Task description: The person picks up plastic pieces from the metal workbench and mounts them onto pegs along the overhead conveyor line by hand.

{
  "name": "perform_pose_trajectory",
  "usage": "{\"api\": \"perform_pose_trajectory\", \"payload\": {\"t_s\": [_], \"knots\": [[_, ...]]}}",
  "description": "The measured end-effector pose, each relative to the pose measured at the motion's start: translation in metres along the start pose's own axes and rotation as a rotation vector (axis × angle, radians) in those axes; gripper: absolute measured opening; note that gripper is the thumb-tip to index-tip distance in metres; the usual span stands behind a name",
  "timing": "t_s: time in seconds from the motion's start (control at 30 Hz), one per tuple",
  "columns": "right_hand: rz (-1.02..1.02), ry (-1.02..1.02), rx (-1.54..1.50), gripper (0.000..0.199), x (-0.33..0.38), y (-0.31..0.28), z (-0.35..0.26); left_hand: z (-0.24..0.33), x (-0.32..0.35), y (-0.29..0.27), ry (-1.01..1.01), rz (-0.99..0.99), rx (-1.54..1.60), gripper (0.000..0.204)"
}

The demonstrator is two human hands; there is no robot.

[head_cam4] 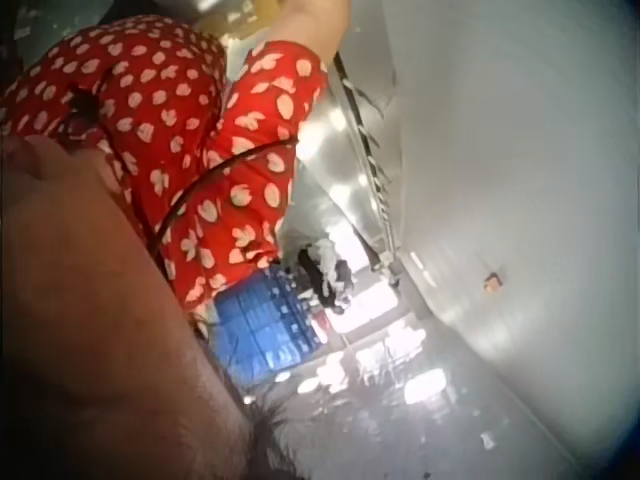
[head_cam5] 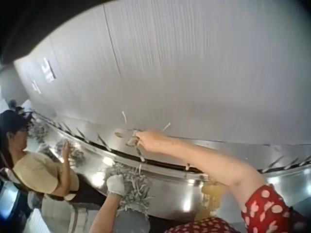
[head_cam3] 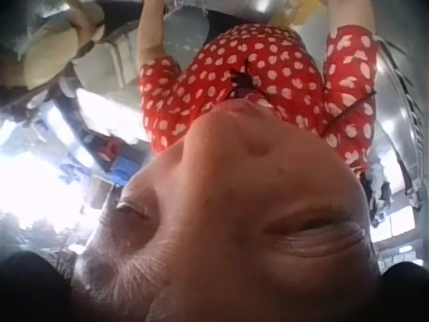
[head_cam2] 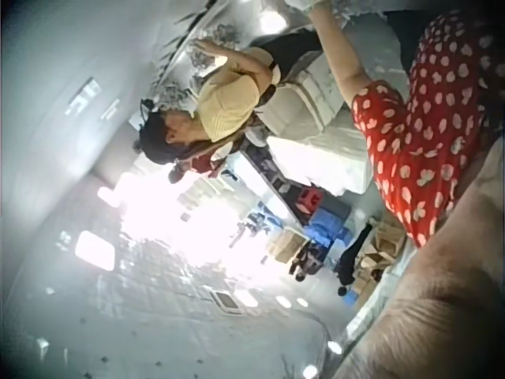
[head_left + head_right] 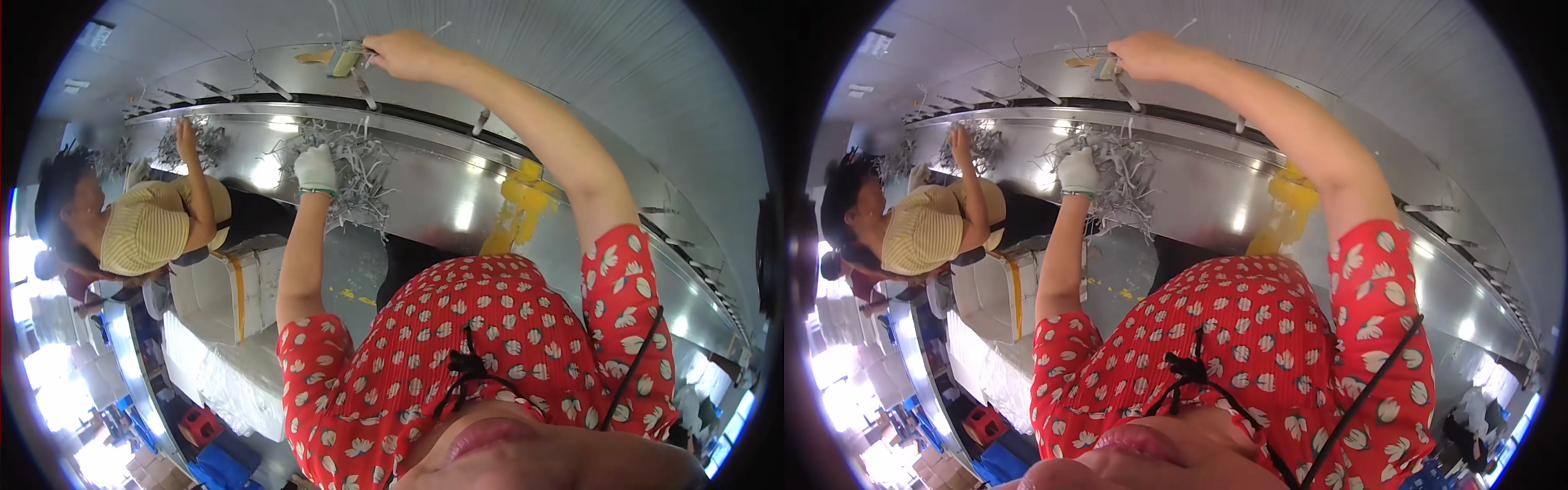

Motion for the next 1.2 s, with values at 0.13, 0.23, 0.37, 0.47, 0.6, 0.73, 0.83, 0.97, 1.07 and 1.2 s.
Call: {"api": "perform_pose_trajectory", "payload": {"t_s": [0.13,0.23,0.37,0.47,0.6,0.73,0.83,0.97,1.07,1.2], "knots": [[-0.044,0.080,0.101,0.018,0.009,0.023,0.047,-0.005,0.004,-0.037,-0.024,0.200,0.065,0.013],[-0.094,0.118,0.075,0.018,0.038,0.022,0.074,-0.025,0.009,-0.043,-0.131,0.292,0.456,0.022],[-0.132,0.164,-0.056,0.018,0.085,0.010,0.087,-0.051,-0.001,-0.011,-0.210,0.222,0.784,0.035],[-0.144,0.170,-0.035,0.016,0.121,0.007,0.083,-0.066,-0.022,0.030,-0.386,-0.113,1.143,0.038],[-0.199,0.086,0.144,0.014,0.156,0.009,0.085,-0.079,-0.033,0.007,-0.425,0.008,1.471,0.013],[-0.392,0.211,0.130,0.015,0.194,0.012,0.121,-0.066,-0.015,-0.045,-0.431,0.025,2.233,0.021],[-0.174,0.230,0.075,0.014,0.228,-0.018,0.112,-0.062,0.014,-0.084,-0.399,0.074,2.041,0.023],[0.070,-0.051,0.395,0.025,0.245,-0.078,0.032,-0.022,0.064,-0.120,-0.280,0.016,1.716,0.021],[0.020,0.068,-0.282,0.031,0.246,-0.038,-0.024,0.059,0.104,-0.133,-0.076,-0.193,1.699,0.017],[-0.027,0.137,-0.609,0.032,0.227,0.062,-0.036,0.128,0.141,-0.141,0.132,-0.382,1.896,0.014]]}}
Point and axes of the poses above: each hand's wrist, its own x-axis away from the middle knuckle, its own y-axis out of the palm, z = x × y, the point moved 6 cm from there along -x, towards the middle knuckle, and after that the axes turned 3 degrees about -x, right-handed, at the moved point
